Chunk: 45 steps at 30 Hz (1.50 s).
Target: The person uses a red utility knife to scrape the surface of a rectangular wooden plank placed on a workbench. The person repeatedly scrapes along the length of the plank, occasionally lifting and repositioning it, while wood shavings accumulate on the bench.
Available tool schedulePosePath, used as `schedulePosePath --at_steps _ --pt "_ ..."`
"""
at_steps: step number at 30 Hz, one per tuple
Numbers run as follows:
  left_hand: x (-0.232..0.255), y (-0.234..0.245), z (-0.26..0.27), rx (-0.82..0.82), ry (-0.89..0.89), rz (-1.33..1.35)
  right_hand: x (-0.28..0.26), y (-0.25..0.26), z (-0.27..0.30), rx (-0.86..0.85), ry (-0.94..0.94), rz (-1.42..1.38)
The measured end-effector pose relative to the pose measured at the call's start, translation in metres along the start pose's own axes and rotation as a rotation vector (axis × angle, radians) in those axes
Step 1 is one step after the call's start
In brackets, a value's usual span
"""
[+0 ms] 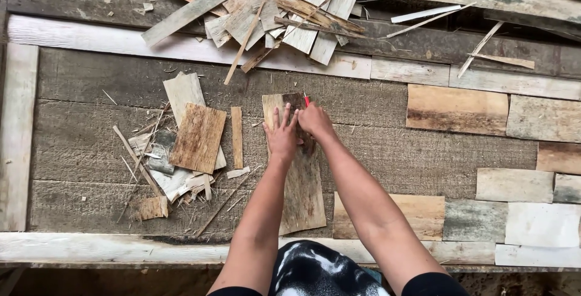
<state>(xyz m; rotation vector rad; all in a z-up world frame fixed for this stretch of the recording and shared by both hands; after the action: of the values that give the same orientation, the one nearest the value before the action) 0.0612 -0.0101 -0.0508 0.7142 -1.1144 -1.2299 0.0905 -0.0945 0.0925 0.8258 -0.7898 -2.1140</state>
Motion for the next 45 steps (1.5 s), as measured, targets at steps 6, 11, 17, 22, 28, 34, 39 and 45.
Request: schedulePosePath --at_steps 6,11,17,22,28,34,39,45 --pt "0.0 0.001 0.001 0.004 -0.003 -0.01 0.006 -0.012 -0.012 0.032 -0.022 -0.021" --pt "0.001 0.002 0.001 0.005 0.008 -0.012 0.016 -0.038 -0.038 0.05 -0.01 0.006" --pt "-0.001 -0.001 -0.002 0.013 0.016 -0.026 0.022 -0.038 -0.026 0.029 -0.047 0.026" --pt "0.0 0.002 0.004 -0.004 0.019 -0.009 0.032 -0.038 -0.018 0.03 -0.071 -0.004" --pt "0.002 0.006 -0.004 0.033 0.029 -0.004 0.04 -0.036 0.01 -0.025 -0.103 0.015" --pt "0.0 0.005 0.0 0.049 0.015 -0.012 0.071 -0.068 0.019 -0.054 -0.109 0.012" --pt "0.002 0.008 0.0 0.098 -0.003 -0.039 0.079 -0.07 0.034 -0.068 -0.088 0.019" --pt "0.012 0.009 0.053 0.354 -0.189 -0.077 0.06 -0.05 0.053 -0.079 -0.083 0.025"
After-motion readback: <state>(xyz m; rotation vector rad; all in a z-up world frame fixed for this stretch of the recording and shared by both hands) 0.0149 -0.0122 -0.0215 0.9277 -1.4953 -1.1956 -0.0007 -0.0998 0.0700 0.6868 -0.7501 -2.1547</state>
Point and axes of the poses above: each hand's wrist, its own z-axis away from the middle knuckle, its own y-axis out of the back of the hand, x = y × z, the point moved 8 cm from there along -z, towards the middle knuckle, and after that the axes turned 9 degrees about x, right-handed, at the moved point
